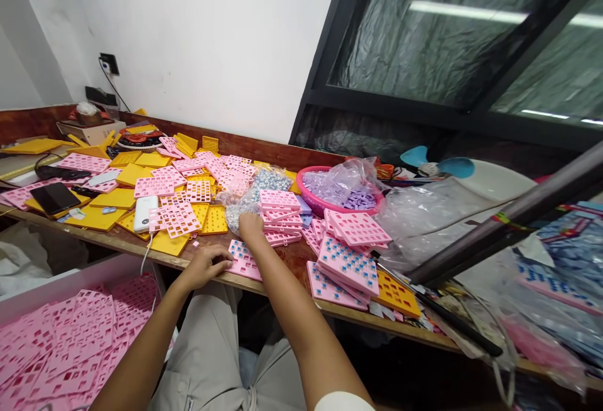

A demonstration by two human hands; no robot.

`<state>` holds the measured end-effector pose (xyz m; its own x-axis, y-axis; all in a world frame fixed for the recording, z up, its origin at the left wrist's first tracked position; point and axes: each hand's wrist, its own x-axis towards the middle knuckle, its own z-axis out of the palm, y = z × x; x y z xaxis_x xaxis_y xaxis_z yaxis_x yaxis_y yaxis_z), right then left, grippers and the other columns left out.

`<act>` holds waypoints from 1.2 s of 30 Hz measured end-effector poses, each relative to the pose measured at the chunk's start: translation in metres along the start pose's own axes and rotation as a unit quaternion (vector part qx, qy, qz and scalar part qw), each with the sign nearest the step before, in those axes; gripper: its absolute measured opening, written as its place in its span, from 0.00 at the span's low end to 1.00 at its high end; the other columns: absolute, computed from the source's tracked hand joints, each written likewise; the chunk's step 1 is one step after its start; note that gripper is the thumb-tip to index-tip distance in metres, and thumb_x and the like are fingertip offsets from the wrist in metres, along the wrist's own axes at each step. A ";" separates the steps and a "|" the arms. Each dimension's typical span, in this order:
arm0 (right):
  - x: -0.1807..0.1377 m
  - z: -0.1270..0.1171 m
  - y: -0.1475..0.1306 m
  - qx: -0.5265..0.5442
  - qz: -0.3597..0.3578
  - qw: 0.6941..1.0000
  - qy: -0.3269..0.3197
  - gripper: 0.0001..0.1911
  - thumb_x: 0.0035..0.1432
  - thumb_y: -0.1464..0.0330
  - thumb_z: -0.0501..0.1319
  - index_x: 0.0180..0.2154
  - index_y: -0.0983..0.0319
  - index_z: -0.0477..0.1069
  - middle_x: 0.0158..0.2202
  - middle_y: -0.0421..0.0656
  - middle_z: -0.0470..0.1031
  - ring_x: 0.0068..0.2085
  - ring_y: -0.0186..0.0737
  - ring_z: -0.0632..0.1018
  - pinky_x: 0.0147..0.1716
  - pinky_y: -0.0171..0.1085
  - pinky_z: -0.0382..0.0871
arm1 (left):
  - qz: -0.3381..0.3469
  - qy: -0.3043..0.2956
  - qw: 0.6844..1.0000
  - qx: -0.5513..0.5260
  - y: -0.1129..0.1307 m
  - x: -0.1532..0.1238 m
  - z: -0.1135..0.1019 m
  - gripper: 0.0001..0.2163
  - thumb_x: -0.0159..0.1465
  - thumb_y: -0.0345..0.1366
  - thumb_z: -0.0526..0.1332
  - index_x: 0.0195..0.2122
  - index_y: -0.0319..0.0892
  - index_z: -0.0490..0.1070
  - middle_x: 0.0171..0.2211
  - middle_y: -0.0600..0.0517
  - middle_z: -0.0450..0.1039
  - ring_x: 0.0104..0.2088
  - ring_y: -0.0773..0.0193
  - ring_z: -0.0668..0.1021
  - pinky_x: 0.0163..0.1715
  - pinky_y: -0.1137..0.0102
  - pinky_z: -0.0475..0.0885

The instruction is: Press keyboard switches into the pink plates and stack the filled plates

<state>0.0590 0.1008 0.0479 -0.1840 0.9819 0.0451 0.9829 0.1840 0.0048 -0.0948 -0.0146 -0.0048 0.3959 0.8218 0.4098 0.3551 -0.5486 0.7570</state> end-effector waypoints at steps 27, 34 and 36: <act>-0.128 0.049 0.038 0.318 -0.073 0.931 0.165 0.11 0.63 0.71 0.60 0.42 0.59 0.81 0.42 0.47 0.78 0.45 0.42 0.77 0.47 0.38 0.70 | -0.013 0.032 0.995 0.094 0.000 0.041 -0.007 0.09 0.65 0.38 0.61 0.39 0.41 0.79 0.38 0.48 0.76 0.38 0.61 0.77 0.40 0.69 0.70; -0.130 0.051 0.037 0.337 -0.062 0.922 0.181 0.10 0.63 0.72 0.61 0.41 0.59 0.80 0.42 0.45 0.79 0.45 0.41 0.78 0.49 0.37 0.69 | -0.033 -0.088 0.950 0.298 -0.021 0.134 0.012 0.08 0.59 0.25 0.62 0.34 0.40 0.80 0.39 0.44 0.76 0.41 0.57 0.78 0.43 0.69 0.70; -0.131 0.050 0.037 0.338 -0.065 0.921 0.182 0.09 0.63 0.72 0.61 0.40 0.60 0.80 0.42 0.45 0.79 0.44 0.40 0.77 0.48 0.36 0.69 | -0.030 -0.107 0.947 0.302 -0.030 0.141 0.012 0.08 0.57 0.24 0.62 0.32 0.41 0.80 0.37 0.45 0.77 0.39 0.59 0.78 0.42 0.70 0.70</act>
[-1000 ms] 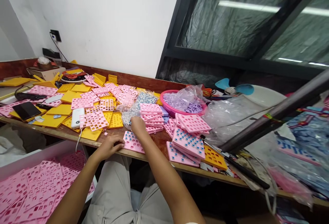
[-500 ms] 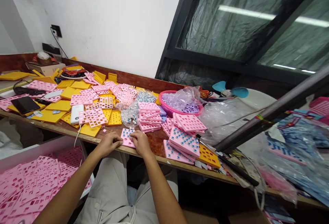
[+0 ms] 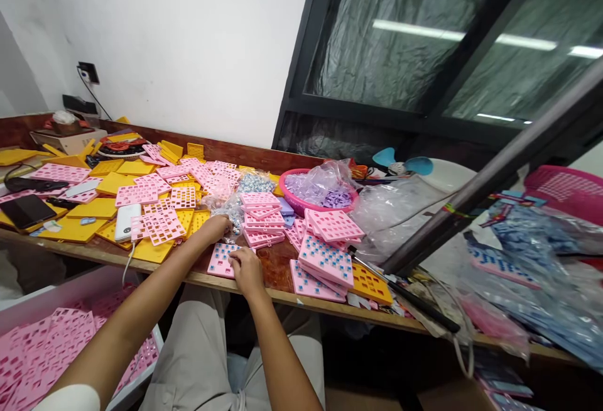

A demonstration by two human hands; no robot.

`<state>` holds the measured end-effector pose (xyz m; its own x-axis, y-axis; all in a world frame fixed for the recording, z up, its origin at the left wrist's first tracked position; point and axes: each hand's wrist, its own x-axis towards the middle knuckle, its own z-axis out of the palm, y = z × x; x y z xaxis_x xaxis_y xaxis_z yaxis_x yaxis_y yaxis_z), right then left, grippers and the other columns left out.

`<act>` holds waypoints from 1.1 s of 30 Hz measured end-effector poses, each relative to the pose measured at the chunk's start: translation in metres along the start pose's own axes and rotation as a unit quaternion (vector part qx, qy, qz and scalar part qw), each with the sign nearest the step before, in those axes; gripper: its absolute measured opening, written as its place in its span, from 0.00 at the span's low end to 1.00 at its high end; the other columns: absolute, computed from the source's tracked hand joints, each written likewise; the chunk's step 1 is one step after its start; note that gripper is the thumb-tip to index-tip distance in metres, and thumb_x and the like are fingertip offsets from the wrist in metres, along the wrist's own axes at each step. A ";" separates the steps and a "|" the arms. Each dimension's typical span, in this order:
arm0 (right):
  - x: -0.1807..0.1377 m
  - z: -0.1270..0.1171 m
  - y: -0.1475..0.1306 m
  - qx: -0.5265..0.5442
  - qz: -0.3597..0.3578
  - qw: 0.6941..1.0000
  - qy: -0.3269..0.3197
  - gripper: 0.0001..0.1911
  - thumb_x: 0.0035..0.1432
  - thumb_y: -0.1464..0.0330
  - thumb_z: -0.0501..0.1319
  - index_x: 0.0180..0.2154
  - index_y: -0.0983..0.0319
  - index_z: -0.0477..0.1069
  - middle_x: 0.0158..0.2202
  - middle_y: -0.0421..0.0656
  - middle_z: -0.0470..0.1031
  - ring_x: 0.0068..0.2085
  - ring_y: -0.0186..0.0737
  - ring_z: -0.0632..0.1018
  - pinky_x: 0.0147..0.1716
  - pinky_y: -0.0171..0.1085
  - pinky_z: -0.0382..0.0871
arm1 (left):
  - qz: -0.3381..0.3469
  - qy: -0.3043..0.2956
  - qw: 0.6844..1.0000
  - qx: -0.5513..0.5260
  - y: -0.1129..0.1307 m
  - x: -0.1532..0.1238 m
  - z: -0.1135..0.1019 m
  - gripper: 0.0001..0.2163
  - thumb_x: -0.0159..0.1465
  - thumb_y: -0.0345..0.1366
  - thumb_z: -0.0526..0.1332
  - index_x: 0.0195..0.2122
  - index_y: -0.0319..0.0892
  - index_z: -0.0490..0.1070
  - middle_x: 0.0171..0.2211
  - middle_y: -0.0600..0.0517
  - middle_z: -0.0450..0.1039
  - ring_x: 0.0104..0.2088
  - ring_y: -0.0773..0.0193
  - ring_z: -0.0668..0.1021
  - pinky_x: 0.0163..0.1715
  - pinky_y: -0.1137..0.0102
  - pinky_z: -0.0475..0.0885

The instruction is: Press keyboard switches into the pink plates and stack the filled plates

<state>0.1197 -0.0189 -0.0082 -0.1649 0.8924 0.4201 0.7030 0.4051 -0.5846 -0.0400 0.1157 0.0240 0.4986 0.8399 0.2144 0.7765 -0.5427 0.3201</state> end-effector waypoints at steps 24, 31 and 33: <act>-0.023 -0.009 -0.023 -0.183 -0.069 0.980 -0.037 0.15 0.70 0.66 0.53 0.51 0.62 0.74 0.48 0.50 0.75 0.50 0.46 0.72 0.52 0.42 0.65 | -0.008 0.060 0.998 0.001 -0.011 -0.012 -0.009 0.08 0.67 0.37 0.61 0.42 0.42 0.78 0.41 0.44 0.79 0.45 0.57 0.79 0.45 0.68 0.70; 0.049 -0.026 -0.001 -0.126 -0.018 0.992 -0.017 0.10 0.67 0.72 0.56 0.45 0.62 0.75 0.44 0.46 0.78 0.47 0.41 0.77 0.49 0.35 0.67 | 0.056 0.190 0.968 -0.156 0.021 -0.091 0.004 0.09 0.70 0.37 0.58 0.44 0.44 0.78 0.40 0.47 0.79 0.43 0.59 0.78 0.47 0.65 0.71; 0.071 -0.020 -0.007 -0.203 0.008 0.976 -0.075 0.10 0.66 0.73 0.56 0.45 0.63 0.75 0.45 0.48 0.78 0.48 0.42 0.77 0.48 0.35 0.67 | 0.070 0.158 0.976 -0.129 0.031 -0.107 0.015 0.08 0.69 0.37 0.60 0.41 0.45 0.79 0.37 0.48 0.79 0.41 0.59 0.78 0.44 0.65 0.72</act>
<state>0.1170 0.0373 0.0393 -0.2292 0.9296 0.2887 0.9180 0.3051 -0.2535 -0.0636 0.0097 -0.0029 0.4172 0.7363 0.5328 0.5660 -0.6692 0.4816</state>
